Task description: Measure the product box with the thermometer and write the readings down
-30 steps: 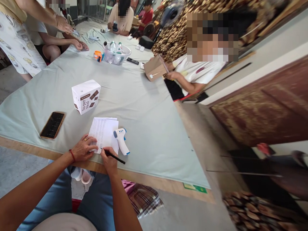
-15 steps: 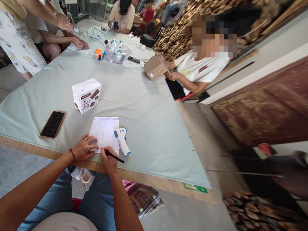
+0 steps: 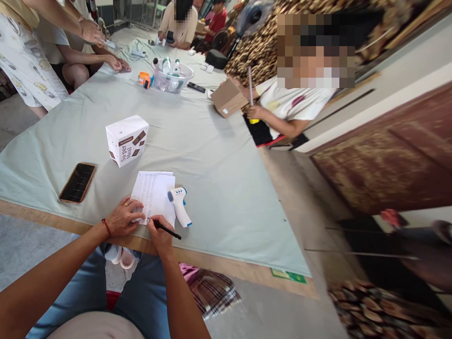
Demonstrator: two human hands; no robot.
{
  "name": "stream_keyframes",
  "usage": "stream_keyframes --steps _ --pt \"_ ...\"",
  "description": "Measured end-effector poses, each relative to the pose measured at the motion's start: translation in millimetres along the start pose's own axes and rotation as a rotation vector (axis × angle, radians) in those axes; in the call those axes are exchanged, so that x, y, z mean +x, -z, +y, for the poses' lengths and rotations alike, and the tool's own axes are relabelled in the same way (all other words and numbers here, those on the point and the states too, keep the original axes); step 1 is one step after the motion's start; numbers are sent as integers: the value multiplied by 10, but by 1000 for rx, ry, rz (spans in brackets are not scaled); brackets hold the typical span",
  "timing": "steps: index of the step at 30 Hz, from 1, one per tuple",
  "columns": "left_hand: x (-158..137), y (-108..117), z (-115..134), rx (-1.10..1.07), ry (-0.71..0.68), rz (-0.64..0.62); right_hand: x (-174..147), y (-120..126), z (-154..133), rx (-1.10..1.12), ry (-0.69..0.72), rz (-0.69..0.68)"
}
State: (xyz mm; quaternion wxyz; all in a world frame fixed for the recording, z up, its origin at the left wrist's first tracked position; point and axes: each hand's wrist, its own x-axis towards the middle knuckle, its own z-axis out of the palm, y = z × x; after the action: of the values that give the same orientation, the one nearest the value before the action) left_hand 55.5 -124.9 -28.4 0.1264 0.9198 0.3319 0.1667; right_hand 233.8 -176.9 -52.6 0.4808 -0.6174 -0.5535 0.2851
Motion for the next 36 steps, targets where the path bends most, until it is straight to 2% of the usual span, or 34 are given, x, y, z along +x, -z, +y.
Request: stream_keyframes --steps 36 --pt "-3 -25 -21 34 -44 39 -1 -13 25 39 -4 26"
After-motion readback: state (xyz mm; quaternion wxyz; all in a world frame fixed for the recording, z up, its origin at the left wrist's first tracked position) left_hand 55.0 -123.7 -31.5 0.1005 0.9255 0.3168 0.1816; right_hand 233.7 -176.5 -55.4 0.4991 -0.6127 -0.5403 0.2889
